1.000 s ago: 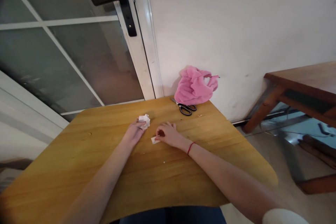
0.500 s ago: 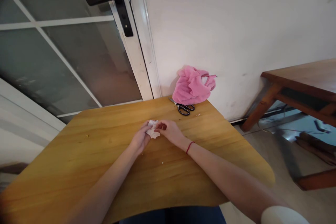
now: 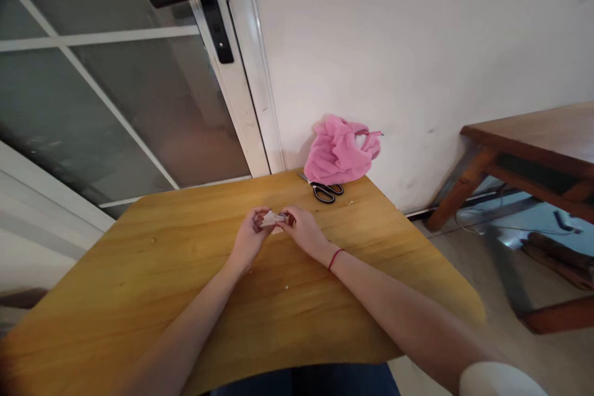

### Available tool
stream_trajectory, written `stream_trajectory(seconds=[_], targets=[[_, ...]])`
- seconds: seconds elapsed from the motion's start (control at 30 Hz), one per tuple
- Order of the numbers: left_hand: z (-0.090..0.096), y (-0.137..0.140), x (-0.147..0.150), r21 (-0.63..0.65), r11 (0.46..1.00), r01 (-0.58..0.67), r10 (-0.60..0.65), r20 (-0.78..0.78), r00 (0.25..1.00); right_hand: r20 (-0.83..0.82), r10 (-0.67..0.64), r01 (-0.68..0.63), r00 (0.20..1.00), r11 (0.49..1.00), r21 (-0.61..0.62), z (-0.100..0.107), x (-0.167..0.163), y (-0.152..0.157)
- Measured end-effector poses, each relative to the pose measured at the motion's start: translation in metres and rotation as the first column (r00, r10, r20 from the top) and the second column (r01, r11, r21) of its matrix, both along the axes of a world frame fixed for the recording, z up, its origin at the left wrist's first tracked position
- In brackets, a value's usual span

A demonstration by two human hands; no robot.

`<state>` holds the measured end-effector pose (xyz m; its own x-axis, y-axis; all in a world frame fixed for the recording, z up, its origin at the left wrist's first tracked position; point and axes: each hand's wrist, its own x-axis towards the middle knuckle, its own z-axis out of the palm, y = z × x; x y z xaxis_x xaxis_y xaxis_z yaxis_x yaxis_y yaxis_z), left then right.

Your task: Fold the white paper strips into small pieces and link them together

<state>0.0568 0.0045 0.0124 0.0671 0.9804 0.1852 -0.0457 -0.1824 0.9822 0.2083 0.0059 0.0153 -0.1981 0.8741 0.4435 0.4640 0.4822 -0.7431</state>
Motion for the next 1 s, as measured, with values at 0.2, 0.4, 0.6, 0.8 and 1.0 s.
stream_trajectory(seconds=[0.2, 0.4, 0.6, 0.8, 1.0], targets=[[-0.001, 0.002, -0.005, 0.073, 0.997, -0.002, 0.013, -0.154, 0.988, 0.023, -0.008, 0.006, 1.000, 0.999, 0.051, -0.002, 0.001, 0.001], [0.002, 0.001, -0.010, 0.119, 0.993, 0.010, 0.034, -0.354, 0.934, 0.029, 0.045, -0.045, 0.999, 0.999, -0.002, -0.006, 0.001, 0.004], [0.002, -0.001, -0.011, 0.136, 0.991, 0.013, 0.060, -0.520, 0.852, 0.086, 0.047, -0.042, 0.995, 0.997, -0.060, -0.007, 0.001, 0.007], [-0.002, -0.001, -0.011, 0.118, 0.993, 0.033, 0.044, -0.592, 0.805, 0.136, 0.051, -0.039, 0.989, 0.996, -0.086, -0.005, 0.000, 0.006], [-0.010, 0.001, -0.013, 0.166, 0.982, 0.088, 0.025, -0.579, 0.815, 0.128, 0.061, -0.048, 0.990, 0.993, -0.108, -0.007, 0.001, 0.006]])
